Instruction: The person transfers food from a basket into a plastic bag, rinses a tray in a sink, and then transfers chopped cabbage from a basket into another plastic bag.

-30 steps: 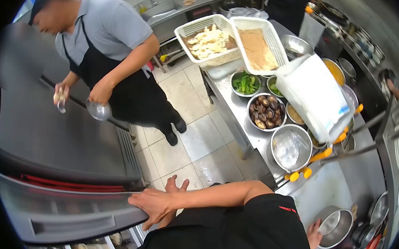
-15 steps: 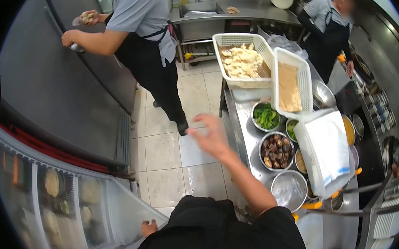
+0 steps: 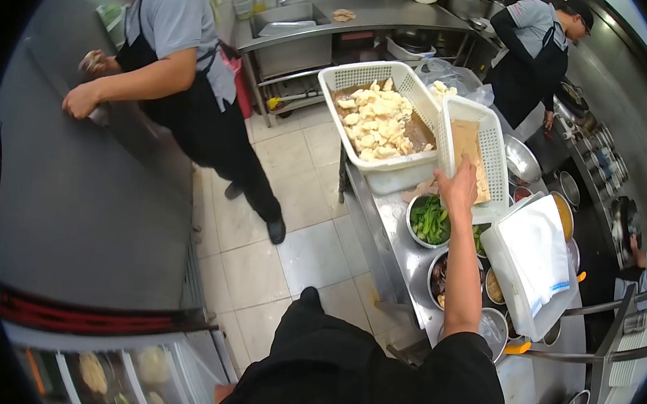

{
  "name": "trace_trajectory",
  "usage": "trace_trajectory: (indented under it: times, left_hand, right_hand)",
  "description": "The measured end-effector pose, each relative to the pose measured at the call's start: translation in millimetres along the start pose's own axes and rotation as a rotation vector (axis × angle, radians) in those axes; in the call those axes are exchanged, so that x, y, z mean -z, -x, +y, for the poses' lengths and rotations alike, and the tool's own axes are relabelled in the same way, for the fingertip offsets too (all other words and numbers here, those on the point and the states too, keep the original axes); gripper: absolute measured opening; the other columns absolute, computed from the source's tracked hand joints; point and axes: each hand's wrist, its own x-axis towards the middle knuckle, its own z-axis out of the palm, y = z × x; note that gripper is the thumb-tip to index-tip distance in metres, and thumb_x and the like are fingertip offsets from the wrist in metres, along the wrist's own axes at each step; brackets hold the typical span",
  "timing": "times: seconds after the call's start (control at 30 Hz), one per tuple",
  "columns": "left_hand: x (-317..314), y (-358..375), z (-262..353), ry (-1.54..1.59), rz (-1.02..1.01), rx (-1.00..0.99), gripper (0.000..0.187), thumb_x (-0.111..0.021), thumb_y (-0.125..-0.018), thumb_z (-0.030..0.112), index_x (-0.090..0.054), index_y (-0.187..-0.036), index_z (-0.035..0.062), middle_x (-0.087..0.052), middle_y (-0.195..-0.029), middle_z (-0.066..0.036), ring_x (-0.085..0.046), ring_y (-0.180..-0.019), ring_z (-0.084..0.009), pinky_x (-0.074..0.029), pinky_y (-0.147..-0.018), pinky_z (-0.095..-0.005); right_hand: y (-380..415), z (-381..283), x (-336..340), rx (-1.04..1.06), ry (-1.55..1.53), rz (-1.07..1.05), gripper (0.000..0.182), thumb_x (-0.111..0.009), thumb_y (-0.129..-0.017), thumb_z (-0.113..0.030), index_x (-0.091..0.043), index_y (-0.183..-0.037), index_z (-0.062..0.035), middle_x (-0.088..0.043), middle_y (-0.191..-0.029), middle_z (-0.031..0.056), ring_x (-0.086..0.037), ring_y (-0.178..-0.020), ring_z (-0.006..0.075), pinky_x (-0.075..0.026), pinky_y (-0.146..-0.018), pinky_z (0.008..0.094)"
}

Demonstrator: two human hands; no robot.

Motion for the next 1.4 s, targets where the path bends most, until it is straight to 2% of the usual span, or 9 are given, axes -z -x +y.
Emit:
trace_trajectory:
  times: [0.17,0.33,0.4,0.5,0.8,1.03,1.17,1.33,1.4]
  left_hand:
    - [266.1,-162.6,227.7,0.227,-0.060,-0.389,0.057,-0.053,-0.085,0.053,-0.070,-0.081,-0.0012,-0.065,-0.090,-0.025,-0.063,-0.091,-0.0381,-0.048,-0.081,-0.0453]
    - [492.7,-162.1,462.5,0.650,0.112,-1.086,0.039,-0.061,-0.087,0.037,-0.066,-0.098,0.0001,-0.067,-0.088,-0.021,-0.066,-0.084,-0.0315,-0.049,-0.074,-0.0369]
    - [559.7,-146.0,518.8,0.651,0.078,-1.060,0.041,-0.061,-0.087,0.036,-0.065,-0.103,-0.0009,-0.068,-0.095,-0.019,-0.066,-0.090,-0.0276,-0.049,-0.080,-0.0339]
    - [600.5,-172.6,593.7,0.785,0.107,-1.135,0.045,-0.058,-0.090,0.039,-0.065,-0.104,-0.0033,-0.068,-0.094,-0.018,-0.065,-0.091,-0.0265,-0.049,-0.079,-0.0346]
    - [720.0,-170.7,726.2,1.207,-1.056,-1.180,0.076,-0.042,-0.090,0.064,-0.045,-0.132,0.0010,-0.058,-0.118,-0.015,-0.063,-0.088,-0.0206,-0.052,-0.079,-0.0337]
    - [765.8,-222.4,762.4,1.336,-0.830,-1.122,0.063,-0.060,-0.083,0.037,-0.045,-0.130,-0.0027,-0.058,-0.119,-0.018,-0.060,-0.101,-0.0282,-0.050,-0.086,-0.0402]
    - [790.5,-288.0,790.9,1.467,-0.907,-1.133,0.066,-0.059,-0.067,0.021,-0.045,-0.126,-0.0055,-0.059,-0.109,-0.020,-0.061,-0.094,-0.0308,-0.051,-0.082,-0.0403]
    - [848.2,-378.8,813.5,1.608,-0.842,-1.049,0.070,-0.056,-0.060,0.019,-0.045,-0.125,-0.0049,-0.058,-0.108,-0.019,-0.059,-0.094,-0.0322,-0.050,-0.084,-0.0419]
    - [869.2,-420.0,826.9,1.587,-0.866,-1.038,0.073,-0.056,-0.059,0.021,-0.044,-0.127,-0.0023,-0.057,-0.112,-0.018,-0.058,-0.099,-0.0342,-0.049,-0.088,-0.0437]
  right_hand:
    - [-10.4,10.2,-19.3,0.078,-0.019,0.034,0.040,-0.068,-0.074,-0.012,-0.063,-0.114,-0.0086,-0.059,-0.095,0.0187,-0.059,-0.093,0.0378,-0.046,-0.079,0.0449]
    - [-13.5,-28.0,9.0,0.004,-0.021,0.083,0.027,-0.065,-0.075,-0.007,-0.067,-0.102,-0.0043,-0.058,-0.084,0.0169,-0.059,-0.079,0.0359,-0.045,-0.073,0.0431]
    - [-17.4,-48.9,27.4,0.000,-0.026,0.051,0.027,-0.065,-0.075,-0.005,-0.066,-0.102,-0.0038,-0.057,-0.082,0.0164,-0.058,-0.076,0.0351,-0.045,-0.071,0.0412]
    - [-19.8,-69.9,42.3,0.164,-0.005,0.063,0.025,-0.063,-0.075,-0.002,-0.066,-0.100,-0.0038,-0.056,-0.078,0.0144,-0.057,-0.072,0.0333,-0.046,-0.066,0.0388]
    - [-109.3,-133.9,-3.1,0.758,-0.104,-0.198,0.035,-0.061,-0.060,0.001,-0.065,-0.095,-0.0068,-0.049,-0.070,0.0041,-0.051,-0.063,0.0212,-0.043,-0.056,0.0330]
    - [-198.2,-175.7,-91.4,1.110,-0.059,-0.211,0.030,-0.060,-0.067,-0.009,-0.062,-0.097,-0.0098,-0.044,-0.076,-0.0012,-0.048,-0.070,0.0150,-0.040,-0.060,0.0267]
    - [-253.6,-211.4,-151.9,1.077,-0.063,-0.290,0.029,-0.061,-0.068,-0.010,-0.062,-0.096,-0.0116,-0.046,-0.076,-0.0016,-0.048,-0.073,0.0144,-0.040,-0.061,0.0286]
    - [-342.6,-279.3,-224.0,0.535,-0.418,-0.790,0.075,-0.076,-0.071,-0.043,-0.050,-0.130,-0.0054,-0.044,-0.131,0.0246,-0.042,-0.123,0.0392,-0.034,-0.105,0.0440]
    - [-363.9,-295.9,-277.5,0.366,-0.276,-0.627,0.082,-0.077,-0.070,-0.039,-0.041,-0.135,-0.0032,-0.042,-0.133,0.0240,-0.038,-0.126,0.0392,-0.034,-0.105,0.0448]
